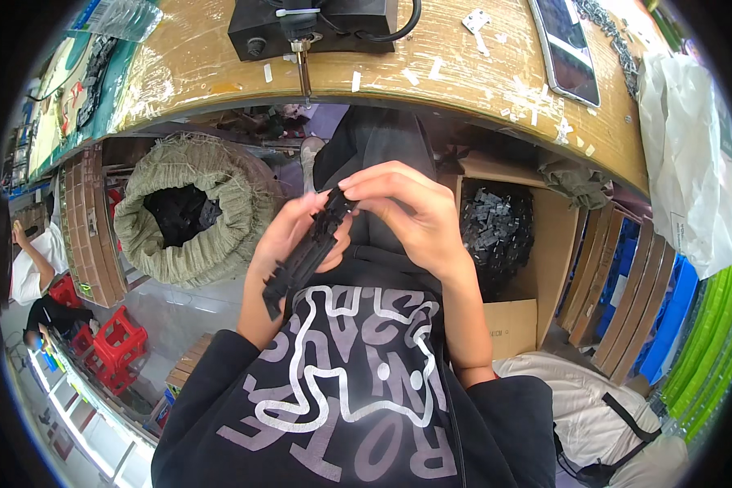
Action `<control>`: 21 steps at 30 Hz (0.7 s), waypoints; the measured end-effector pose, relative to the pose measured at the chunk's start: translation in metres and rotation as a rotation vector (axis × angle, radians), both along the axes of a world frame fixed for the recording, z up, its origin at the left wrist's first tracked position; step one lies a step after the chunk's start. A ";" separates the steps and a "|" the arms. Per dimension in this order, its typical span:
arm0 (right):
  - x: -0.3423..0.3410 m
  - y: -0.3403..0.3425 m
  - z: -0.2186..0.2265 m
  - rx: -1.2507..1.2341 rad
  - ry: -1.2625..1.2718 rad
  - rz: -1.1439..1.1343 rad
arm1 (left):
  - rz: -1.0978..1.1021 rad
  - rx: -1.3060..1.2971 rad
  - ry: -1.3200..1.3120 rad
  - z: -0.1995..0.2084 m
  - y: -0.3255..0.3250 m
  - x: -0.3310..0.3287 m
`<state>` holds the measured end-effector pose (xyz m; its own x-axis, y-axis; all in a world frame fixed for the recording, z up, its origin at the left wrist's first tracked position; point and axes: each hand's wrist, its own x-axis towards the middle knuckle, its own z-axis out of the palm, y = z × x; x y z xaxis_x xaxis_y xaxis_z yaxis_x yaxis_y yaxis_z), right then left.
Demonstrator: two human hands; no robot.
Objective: The person assembles small black plastic electronic components at a workbench. They repeatedly pick up parts from a bag, insert small white pins or connectors into the plastic housing, and use a soldering iron to secure the connections. The person handles the components one at a time, placing finished units into a cardboard box.
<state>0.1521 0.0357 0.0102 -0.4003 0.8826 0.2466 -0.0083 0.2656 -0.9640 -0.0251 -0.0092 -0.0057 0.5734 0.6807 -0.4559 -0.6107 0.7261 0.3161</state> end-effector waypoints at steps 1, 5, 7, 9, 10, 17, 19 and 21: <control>-0.001 0.003 -0.001 0.008 0.005 0.017 | -0.057 0.115 0.041 0.001 0.005 -0.002; -0.009 0.008 -0.002 -0.017 -0.030 -0.085 | -0.020 0.287 0.320 0.022 0.021 -0.003; -0.019 0.007 -0.005 -0.057 -0.007 -0.208 | 0.218 0.371 0.513 0.015 0.023 0.006; -0.021 0.005 0.001 -0.365 0.058 -0.169 | 0.427 0.488 0.810 0.006 0.030 0.009; -0.021 0.003 0.003 -0.520 0.090 -0.148 | 0.451 0.468 0.817 0.005 0.034 0.009; -0.021 -0.010 0.010 -0.778 0.163 0.063 | 0.500 0.427 0.810 0.014 0.044 0.010; -0.021 -0.011 0.011 -0.784 0.180 0.041 | 0.494 0.439 0.812 0.016 0.045 0.011; -0.022 -0.011 0.015 -0.788 0.183 0.018 | 0.503 0.445 0.799 0.016 0.046 0.011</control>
<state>0.1301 0.0244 0.0252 -0.4294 0.8183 -0.3822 -0.1816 -0.4928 -0.8510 -0.0142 0.0373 0.0106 -0.1813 0.9569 -0.2269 -0.3056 0.1645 0.9378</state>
